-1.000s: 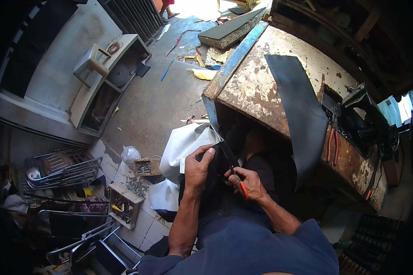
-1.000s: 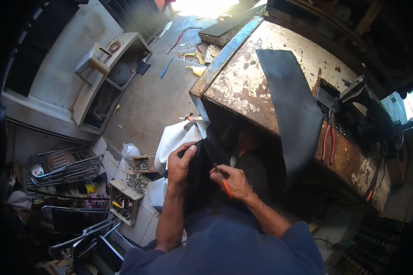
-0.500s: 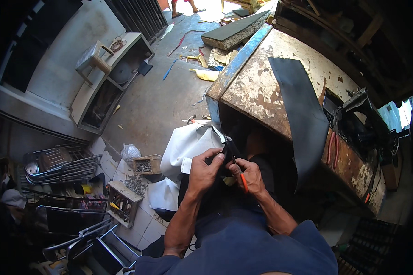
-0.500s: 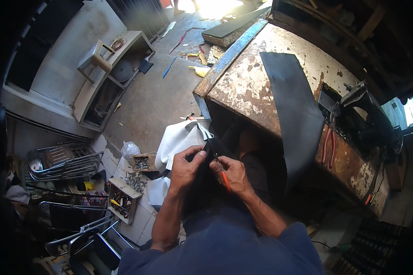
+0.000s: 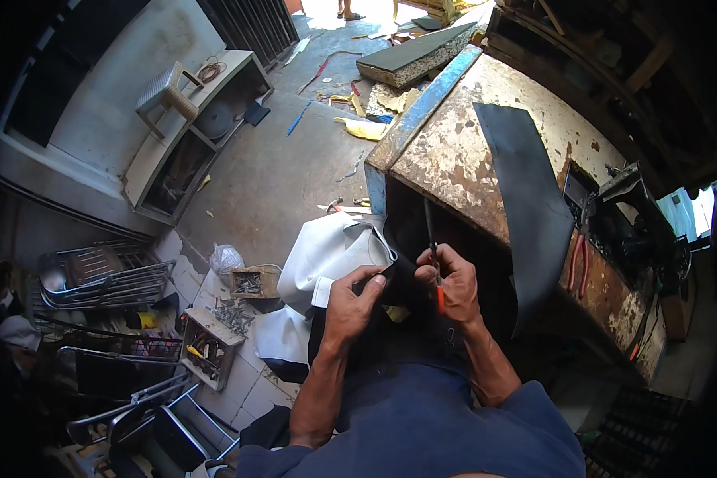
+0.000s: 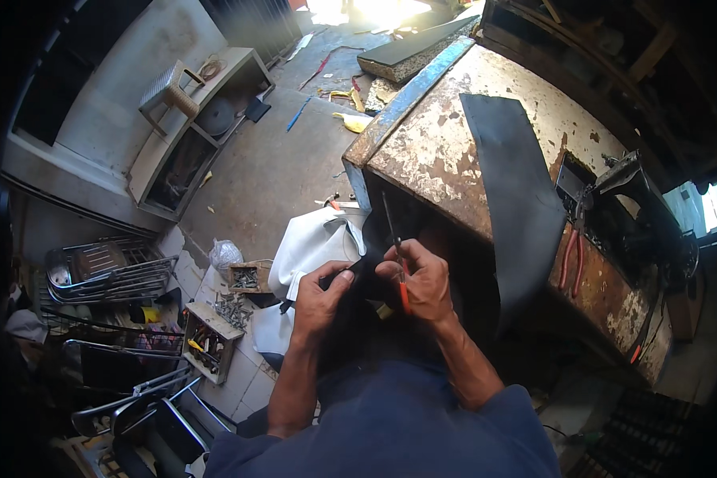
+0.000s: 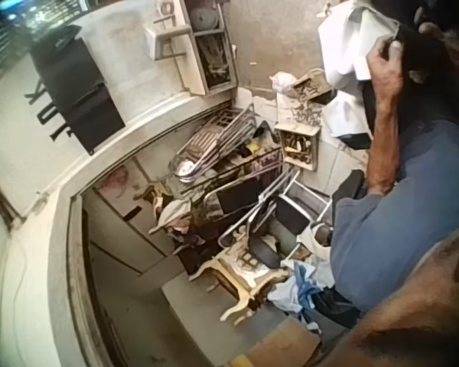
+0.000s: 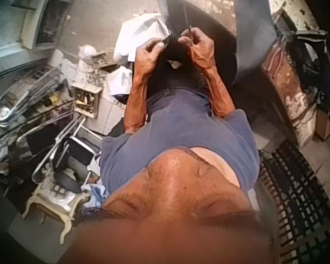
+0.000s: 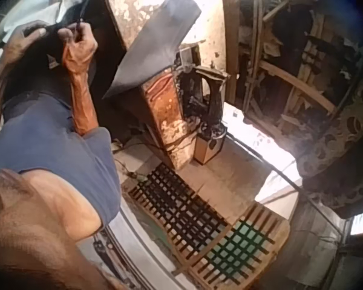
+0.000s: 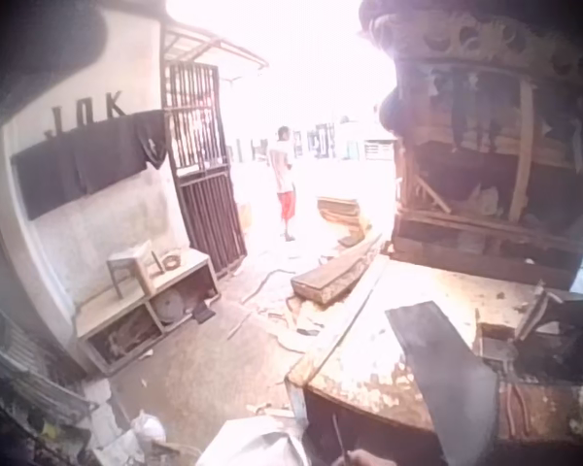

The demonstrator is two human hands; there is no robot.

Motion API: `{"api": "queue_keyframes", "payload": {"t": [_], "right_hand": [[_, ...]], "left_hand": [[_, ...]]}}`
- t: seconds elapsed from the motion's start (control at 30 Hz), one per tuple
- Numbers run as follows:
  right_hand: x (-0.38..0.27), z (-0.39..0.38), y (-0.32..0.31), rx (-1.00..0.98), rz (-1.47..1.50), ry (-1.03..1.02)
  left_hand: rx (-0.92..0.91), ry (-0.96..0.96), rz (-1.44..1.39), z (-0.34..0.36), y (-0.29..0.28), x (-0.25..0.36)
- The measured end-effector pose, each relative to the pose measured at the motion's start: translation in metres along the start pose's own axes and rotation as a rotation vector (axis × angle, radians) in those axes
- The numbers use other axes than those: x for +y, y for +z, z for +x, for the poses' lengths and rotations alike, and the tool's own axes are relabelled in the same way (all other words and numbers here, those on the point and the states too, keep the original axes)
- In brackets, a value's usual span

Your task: The person cuts a piece of black fabric using shears while holding it against a white base.

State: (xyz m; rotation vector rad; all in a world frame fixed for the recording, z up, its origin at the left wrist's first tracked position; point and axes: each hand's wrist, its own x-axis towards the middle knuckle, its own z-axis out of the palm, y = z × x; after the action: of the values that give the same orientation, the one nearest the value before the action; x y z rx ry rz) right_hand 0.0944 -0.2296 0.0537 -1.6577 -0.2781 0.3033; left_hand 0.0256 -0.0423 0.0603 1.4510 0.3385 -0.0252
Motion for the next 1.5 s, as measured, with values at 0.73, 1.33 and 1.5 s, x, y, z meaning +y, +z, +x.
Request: {"api": "queue_keyframes", "payload": {"t": [0.73,1.33,1.5], "right_hand": [[-0.020,-0.046,-0.018,-0.058,-0.727,-0.166],[0.023,-0.031,0.016,0.113,-0.524,-0.342],[0.026,-0.030,0.018,0.066,-0.530,-0.253]], "left_hand": [[0.175,-0.084,-0.284,0.040,-0.009,-0.019],[0.083,-0.213,-0.821,0.051,-0.025,-0.030],[0.067,-0.210,-0.824,0.049,-0.028,-0.034]]}}
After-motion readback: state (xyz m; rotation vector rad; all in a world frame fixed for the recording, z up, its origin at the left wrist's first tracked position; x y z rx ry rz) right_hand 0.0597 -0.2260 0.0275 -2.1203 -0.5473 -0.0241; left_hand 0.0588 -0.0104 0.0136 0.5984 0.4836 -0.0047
